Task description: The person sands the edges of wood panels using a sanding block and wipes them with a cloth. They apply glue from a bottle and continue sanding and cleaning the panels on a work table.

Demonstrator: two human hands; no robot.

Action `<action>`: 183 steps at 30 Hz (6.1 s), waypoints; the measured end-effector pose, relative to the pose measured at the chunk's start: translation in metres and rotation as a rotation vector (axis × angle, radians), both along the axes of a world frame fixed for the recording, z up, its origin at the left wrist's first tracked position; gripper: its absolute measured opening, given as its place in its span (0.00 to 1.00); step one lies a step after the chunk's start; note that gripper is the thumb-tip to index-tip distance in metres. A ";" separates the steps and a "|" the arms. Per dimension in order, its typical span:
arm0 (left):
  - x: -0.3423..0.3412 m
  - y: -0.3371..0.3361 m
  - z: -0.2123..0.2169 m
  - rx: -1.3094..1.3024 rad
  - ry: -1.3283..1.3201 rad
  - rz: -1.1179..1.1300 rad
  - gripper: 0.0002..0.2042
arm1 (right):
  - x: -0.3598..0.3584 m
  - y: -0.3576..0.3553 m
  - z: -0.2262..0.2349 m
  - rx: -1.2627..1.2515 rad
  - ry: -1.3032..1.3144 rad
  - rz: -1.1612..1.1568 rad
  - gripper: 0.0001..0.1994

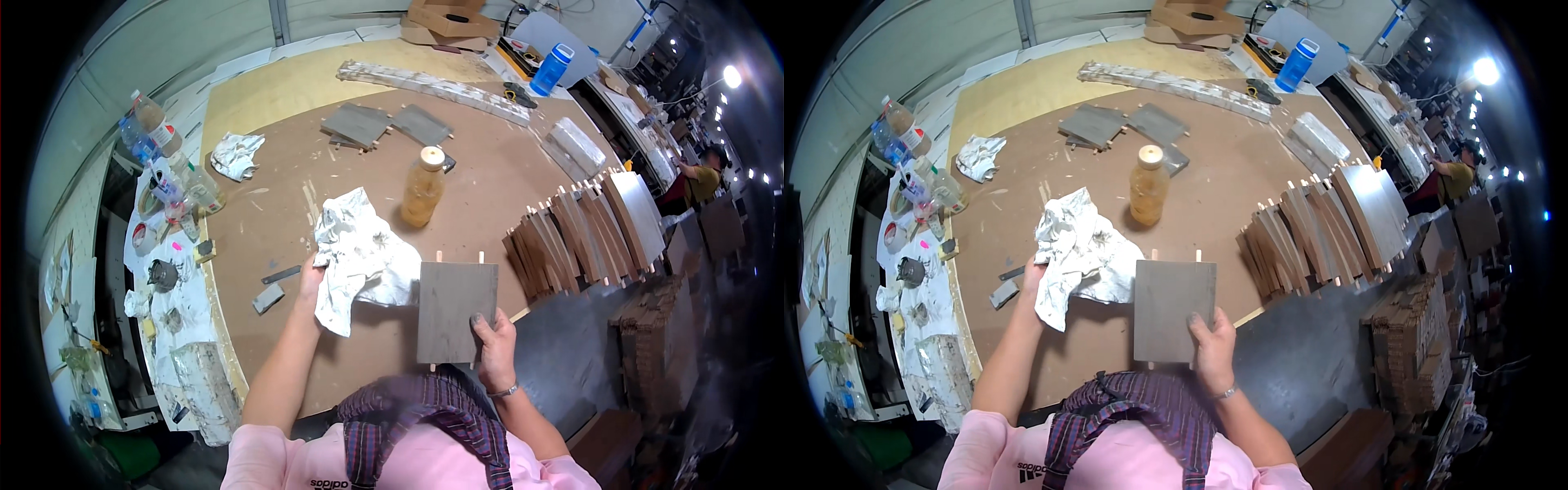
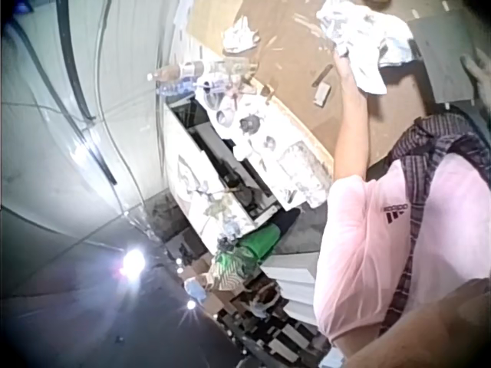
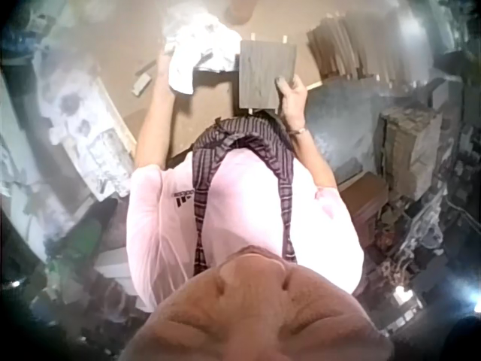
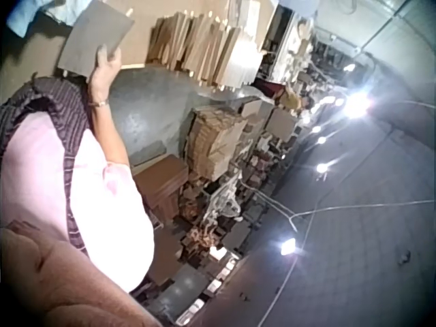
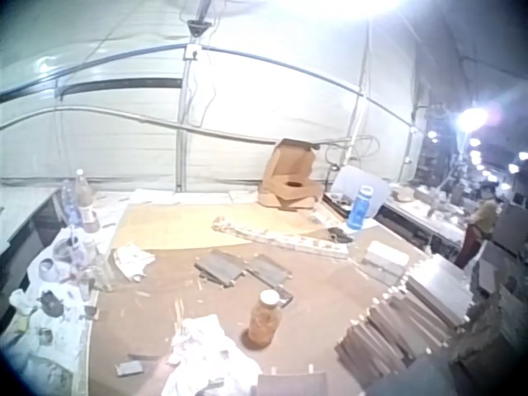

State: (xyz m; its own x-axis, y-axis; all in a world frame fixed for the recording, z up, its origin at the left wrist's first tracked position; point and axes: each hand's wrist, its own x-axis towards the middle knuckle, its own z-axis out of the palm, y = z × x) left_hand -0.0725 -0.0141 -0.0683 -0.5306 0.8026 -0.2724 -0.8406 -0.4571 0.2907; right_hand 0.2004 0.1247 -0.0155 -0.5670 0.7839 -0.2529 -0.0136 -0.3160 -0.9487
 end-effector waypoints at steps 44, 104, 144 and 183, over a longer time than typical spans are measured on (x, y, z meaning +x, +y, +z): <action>0.066 0.009 0.023 -0.608 1.099 -0.235 0.12 | -0.018 -0.007 0.008 -0.309 -0.049 0.026 0.13; 0.171 0.016 -0.026 -0.861 1.615 0.035 0.05 | 0.046 0.070 -0.085 0.466 -0.628 0.259 0.23; 0.168 0.020 -0.055 -0.535 2.039 0.144 0.10 | 0.039 0.056 -0.087 0.645 -0.712 0.151 0.23; 0.159 0.016 -0.048 -0.700 2.054 0.215 0.06 | 0.036 0.053 -0.077 0.616 -0.799 0.164 0.23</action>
State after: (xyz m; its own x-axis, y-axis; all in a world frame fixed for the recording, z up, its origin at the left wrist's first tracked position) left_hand 0.0865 0.0017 -0.1166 -0.4252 0.7585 0.4938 0.8095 0.0746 0.5824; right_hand 0.2367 0.1772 -0.0927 -0.5210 0.8335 -0.1839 0.6942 0.2884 -0.6595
